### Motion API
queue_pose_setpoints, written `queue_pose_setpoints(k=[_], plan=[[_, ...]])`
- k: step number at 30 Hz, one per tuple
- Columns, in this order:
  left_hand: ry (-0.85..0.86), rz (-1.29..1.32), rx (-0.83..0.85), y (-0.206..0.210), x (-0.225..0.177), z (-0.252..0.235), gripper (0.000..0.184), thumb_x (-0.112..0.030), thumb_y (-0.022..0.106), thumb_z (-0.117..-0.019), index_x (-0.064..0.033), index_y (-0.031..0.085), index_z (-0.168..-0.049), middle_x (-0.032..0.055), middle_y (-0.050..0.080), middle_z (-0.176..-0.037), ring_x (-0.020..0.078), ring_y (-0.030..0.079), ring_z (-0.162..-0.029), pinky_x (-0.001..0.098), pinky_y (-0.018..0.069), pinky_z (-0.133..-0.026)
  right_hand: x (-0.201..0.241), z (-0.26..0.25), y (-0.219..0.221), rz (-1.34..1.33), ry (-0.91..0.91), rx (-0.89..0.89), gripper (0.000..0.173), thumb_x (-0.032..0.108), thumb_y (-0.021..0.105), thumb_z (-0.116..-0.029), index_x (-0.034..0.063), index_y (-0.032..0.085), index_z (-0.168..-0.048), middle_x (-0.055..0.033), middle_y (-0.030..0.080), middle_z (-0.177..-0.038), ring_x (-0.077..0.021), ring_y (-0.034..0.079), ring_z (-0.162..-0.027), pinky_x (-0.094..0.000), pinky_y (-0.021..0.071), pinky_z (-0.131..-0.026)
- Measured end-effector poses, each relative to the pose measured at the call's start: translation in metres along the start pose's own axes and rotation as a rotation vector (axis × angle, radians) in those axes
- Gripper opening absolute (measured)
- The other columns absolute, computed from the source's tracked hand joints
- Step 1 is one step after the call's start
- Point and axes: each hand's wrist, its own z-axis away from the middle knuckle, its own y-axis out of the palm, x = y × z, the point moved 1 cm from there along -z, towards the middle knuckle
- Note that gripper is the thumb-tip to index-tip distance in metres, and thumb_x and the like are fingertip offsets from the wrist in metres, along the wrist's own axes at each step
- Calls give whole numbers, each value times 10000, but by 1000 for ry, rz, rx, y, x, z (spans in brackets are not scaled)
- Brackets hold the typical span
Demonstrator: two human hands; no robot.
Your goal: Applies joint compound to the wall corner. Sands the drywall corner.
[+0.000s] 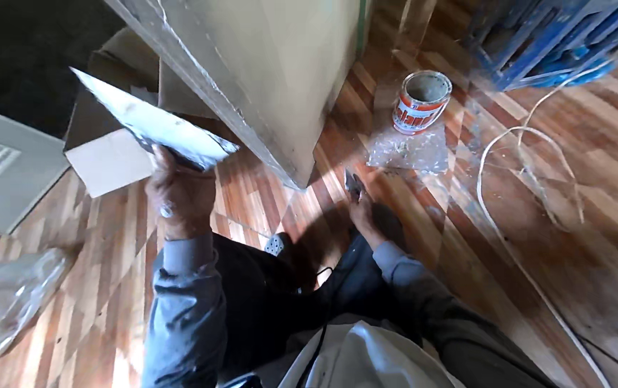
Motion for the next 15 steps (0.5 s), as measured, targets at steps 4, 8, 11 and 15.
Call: queue_pose_setpoints(k=[4,8,11,15], plan=[[-203,-128,-71,25,38,21,322,-252,471,-1065,-155,463,-1372,43,687,-1146,189,686,-1045,438,583,-933,22,-7,0,-68,-26,-47,469,56,424,-1035,15,474,-1499,-218,622,-1370,-331,618,-1256,-474,471,-1102],[-437,-117,-83,52,91,47,302,-155,434,-1059,-62,448,-1346,77,713,-1039,205,719,-932,436,614,-863,67,-47,-8,-240,51,-56,411,27,469,-1003,-56,533,-1400,-250,651,-1247,-317,642,-1159,-462,501,-1037],[-555,-59,-131,65,122,54,275,-128,414,-1070,-34,484,-1319,114,710,-1010,229,721,-891,439,616,-835,87,-78,-12,-273,3,-63,413,97,486,-1023,-74,531,-1396,-266,645,-1249,-327,631,-1175,-465,488,-1052],[-699,57,-246,74,153,57,275,-99,422,-1082,0,513,-1322,168,697,-1059,263,717,-923,462,610,-843,52,-65,-7,-289,-6,-94,404,48,523,-997,-59,547,-1386,-237,655,-1249,-271,643,-1160,-433,505,-1041]])
